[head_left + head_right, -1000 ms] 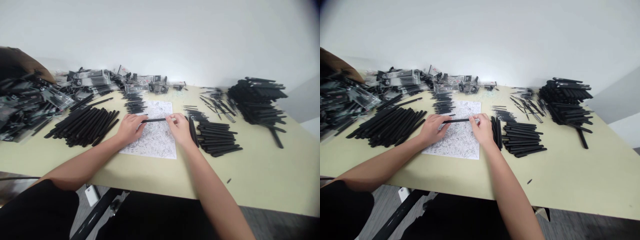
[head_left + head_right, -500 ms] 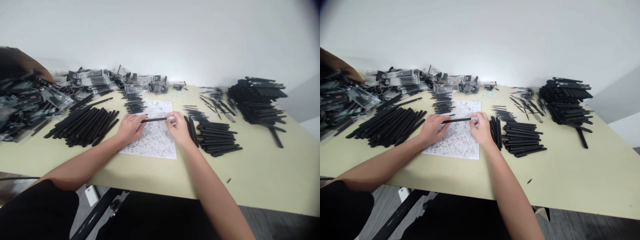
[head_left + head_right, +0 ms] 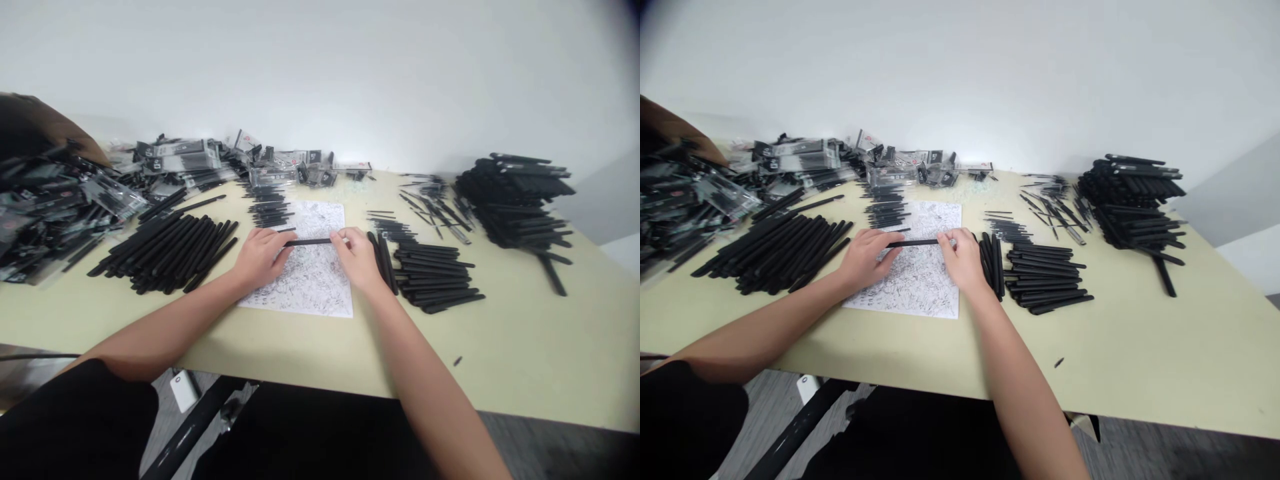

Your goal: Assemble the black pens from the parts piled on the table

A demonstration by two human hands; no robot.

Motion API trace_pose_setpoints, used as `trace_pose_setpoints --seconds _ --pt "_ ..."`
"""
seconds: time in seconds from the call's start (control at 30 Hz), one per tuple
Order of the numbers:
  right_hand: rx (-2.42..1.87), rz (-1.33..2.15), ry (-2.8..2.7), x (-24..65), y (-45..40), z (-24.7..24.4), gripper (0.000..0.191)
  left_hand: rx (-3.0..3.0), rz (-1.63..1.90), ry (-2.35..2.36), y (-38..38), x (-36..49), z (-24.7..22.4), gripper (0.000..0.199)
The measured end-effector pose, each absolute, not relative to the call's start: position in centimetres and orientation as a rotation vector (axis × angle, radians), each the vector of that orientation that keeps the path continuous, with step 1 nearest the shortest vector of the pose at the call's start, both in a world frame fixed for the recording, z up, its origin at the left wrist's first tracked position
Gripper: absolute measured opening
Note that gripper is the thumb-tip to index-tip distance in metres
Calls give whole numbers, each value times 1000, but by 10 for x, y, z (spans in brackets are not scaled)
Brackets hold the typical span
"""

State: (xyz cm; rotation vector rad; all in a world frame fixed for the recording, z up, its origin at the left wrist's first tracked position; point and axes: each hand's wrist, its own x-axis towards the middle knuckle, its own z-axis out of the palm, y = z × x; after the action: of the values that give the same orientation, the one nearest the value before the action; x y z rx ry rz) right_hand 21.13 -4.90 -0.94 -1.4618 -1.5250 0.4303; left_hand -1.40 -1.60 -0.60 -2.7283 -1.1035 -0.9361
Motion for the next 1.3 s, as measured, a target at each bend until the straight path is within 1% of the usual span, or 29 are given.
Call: trace_pose_setpoints --seconds 0.2,0.43,0.67,1.07,1.2,1.3 --pt "-1438 439 -1526 210 -51 -9 20 -2686 -905 -1158 -15 -14 -8 24" --pt "-1390 726 -1474 210 -53 -10 22 -2674 -873 -1175 -15 -14 -9 25" --pt "-1393 652 -1489 208 -53 -5 16 -2704 -835 -1239 -16 -13 -7 26" --pt "-1351 523 -1552 209 -55 -4 14 -2755 -707 -1356 -18 -11 -2 28" --pt "-1315 467 -1578 208 -56 0 14 -2751 -710 -1354 -18 -12 -3 28" --pt "-1307 491 -1568 207 -57 1 18 -2742 -739 -1348 -18 -12 -3 27"
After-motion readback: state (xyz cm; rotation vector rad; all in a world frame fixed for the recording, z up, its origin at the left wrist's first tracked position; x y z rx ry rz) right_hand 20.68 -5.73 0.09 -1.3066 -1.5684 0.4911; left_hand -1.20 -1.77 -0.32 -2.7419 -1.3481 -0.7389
